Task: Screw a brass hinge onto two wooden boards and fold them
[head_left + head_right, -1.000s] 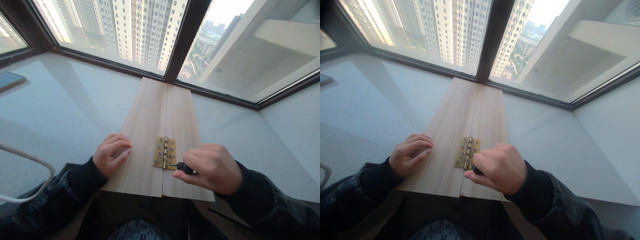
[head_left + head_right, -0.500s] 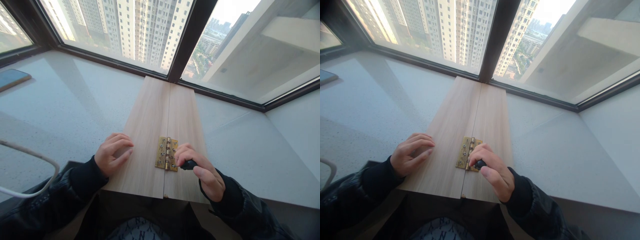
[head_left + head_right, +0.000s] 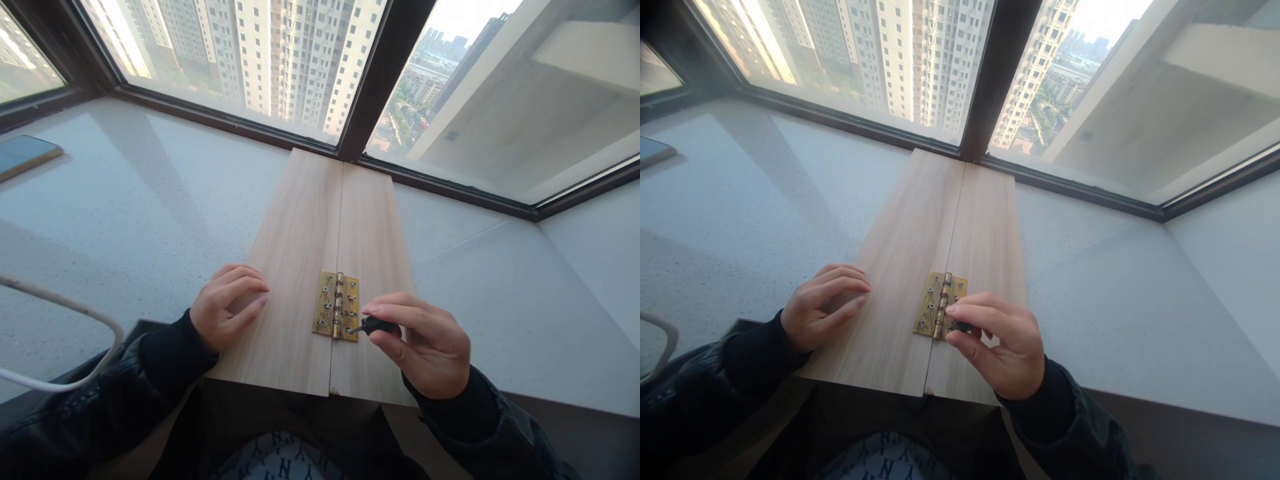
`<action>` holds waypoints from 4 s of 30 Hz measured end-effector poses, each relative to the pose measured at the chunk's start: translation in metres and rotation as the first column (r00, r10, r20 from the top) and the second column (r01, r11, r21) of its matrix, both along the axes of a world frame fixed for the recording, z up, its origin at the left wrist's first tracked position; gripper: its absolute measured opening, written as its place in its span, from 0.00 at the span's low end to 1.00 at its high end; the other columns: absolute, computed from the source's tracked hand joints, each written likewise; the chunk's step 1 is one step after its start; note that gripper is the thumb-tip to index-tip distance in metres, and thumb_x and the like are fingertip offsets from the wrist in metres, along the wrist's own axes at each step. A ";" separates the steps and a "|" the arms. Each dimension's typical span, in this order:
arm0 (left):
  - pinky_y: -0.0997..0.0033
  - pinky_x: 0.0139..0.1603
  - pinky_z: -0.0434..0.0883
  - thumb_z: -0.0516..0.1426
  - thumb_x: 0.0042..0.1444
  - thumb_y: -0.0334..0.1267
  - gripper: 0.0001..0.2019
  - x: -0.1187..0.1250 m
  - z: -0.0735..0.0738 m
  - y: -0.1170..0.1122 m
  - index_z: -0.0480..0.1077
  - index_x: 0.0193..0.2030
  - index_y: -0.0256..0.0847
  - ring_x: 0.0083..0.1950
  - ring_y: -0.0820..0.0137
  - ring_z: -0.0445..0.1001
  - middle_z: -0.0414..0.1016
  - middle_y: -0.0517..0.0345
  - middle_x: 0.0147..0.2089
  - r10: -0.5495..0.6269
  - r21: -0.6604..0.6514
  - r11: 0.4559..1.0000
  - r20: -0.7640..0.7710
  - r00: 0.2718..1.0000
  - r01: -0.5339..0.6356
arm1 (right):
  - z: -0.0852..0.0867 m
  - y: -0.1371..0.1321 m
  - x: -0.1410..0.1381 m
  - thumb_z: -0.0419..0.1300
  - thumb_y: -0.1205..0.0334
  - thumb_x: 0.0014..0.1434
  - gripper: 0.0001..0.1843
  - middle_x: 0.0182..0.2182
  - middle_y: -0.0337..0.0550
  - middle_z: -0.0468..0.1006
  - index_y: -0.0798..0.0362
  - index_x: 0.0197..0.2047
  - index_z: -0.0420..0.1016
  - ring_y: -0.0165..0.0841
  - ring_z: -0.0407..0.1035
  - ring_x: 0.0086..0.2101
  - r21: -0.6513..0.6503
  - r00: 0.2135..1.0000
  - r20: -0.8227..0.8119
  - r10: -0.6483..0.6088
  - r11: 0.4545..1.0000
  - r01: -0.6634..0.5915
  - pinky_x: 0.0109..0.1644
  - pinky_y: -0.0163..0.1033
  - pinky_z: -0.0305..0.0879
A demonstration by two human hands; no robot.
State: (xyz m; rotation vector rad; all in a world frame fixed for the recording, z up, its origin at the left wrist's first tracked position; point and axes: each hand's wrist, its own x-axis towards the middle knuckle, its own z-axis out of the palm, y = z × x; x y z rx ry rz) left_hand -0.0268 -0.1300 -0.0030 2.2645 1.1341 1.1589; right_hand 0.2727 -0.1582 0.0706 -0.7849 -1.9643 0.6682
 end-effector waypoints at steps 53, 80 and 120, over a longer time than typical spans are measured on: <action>0.55 0.49 0.70 0.56 0.58 0.33 0.04 0.002 0.004 0.001 0.73 0.38 0.40 0.45 0.62 0.72 0.76 0.53 0.39 0.027 -0.028 0.999 -0.014 1.000 -0.027 | -0.021 -0.032 0.004 0.53 0.66 0.65 0.21 0.52 0.52 0.74 0.47 0.60 0.70 0.43 0.73 0.46 -0.021 0.997 -0.004 -0.072 0.997 0.072 0.39 0.48 0.76; 0.55 0.49 0.69 0.57 0.57 0.33 0.04 0.001 0.001 0.002 0.73 0.38 0.40 0.45 0.62 0.72 0.76 0.53 0.39 0.013 -0.005 1.000 -0.008 1.000 -0.013 | -0.022 -0.023 -0.008 0.69 0.70 0.53 0.20 0.36 0.43 0.78 0.48 0.49 0.74 0.36 0.74 0.34 0.003 0.974 -0.157 -0.161 0.987 0.163 0.30 0.39 0.74; 0.54 0.49 0.69 0.58 0.57 0.31 0.03 0.001 0.000 0.003 0.73 0.37 0.39 0.45 0.62 0.72 0.75 0.53 0.39 0.008 0.010 1.000 -0.001 1.000 -0.008 | -0.007 -0.022 0.002 0.57 0.68 0.64 0.14 0.45 0.47 0.79 0.49 0.52 0.74 0.27 0.70 0.24 -0.316 0.987 -0.152 0.045 0.944 -0.092 0.25 0.36 0.69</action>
